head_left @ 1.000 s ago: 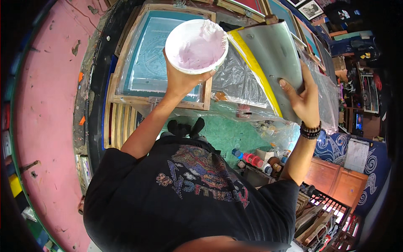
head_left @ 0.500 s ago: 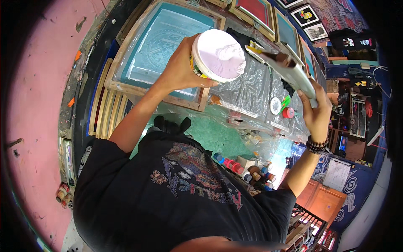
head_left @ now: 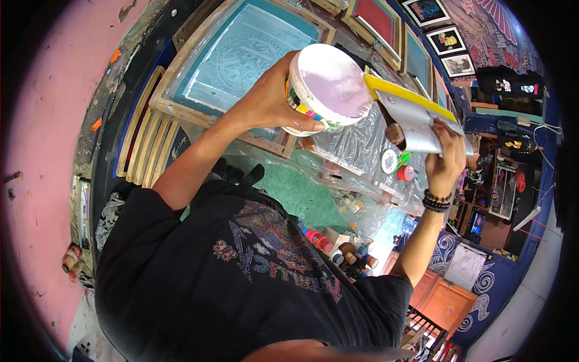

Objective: Preparing screen printing equipment by organizing screens and applying ink to a squeegee.

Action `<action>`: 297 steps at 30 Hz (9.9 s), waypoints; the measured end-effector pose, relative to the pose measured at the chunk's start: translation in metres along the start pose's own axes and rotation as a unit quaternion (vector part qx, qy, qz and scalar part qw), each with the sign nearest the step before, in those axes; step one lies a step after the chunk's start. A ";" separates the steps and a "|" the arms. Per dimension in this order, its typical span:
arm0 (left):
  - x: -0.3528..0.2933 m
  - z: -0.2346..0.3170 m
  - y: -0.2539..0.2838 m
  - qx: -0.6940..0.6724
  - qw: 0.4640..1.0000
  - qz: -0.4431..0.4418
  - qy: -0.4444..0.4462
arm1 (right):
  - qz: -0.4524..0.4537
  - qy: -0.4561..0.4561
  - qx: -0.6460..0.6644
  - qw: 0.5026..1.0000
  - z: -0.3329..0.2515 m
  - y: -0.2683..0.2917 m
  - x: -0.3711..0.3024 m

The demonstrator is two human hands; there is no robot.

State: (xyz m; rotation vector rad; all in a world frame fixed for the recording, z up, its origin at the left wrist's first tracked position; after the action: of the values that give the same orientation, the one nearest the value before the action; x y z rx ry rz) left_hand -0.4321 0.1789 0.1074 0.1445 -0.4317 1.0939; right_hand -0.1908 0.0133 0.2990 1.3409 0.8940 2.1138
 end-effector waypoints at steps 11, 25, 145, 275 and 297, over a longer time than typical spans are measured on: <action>-0.004 -0.004 0.003 -0.185 0.979 0.008 0.090 | -0.035 -0.021 -0.041 0.998 0.008 0.001 -0.018; 0.025 0.017 -0.009 0.190 0.969 -0.113 -0.112 | -0.160 0.039 -0.084 0.983 -0.018 0.021 0.050; 0.029 -0.031 -0.056 -0.192 0.967 0.048 0.158 | 0.065 -0.161 -0.021 0.985 -0.042 -0.031 -0.035; 0.152 -0.351 -0.367 -0.158 0.794 0.369 0.457 | 0.392 -0.672 0.492 0.391 0.485 -0.307 -0.432; 0.172 -0.448 -0.384 -0.169 0.760 0.345 0.525 | 0.327 -0.670 0.592 0.307 0.414 -0.364 -0.367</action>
State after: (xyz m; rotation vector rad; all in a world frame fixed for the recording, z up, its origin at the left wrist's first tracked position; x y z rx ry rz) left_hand 0.0933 0.2891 -0.1921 -1.0070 0.4001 1.5938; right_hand 0.3539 0.1169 -0.0634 3.4516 0.8918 -0.7773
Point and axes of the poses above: each hand's wrist, its own x-axis towards the middle knuckle, its own y-axis out of the back of the hand, z = x × y, the point moved 5 cm from there along x, towards the middle knuckle, and after that the axes turned 11 degrees about z, right-handed, at the moved point
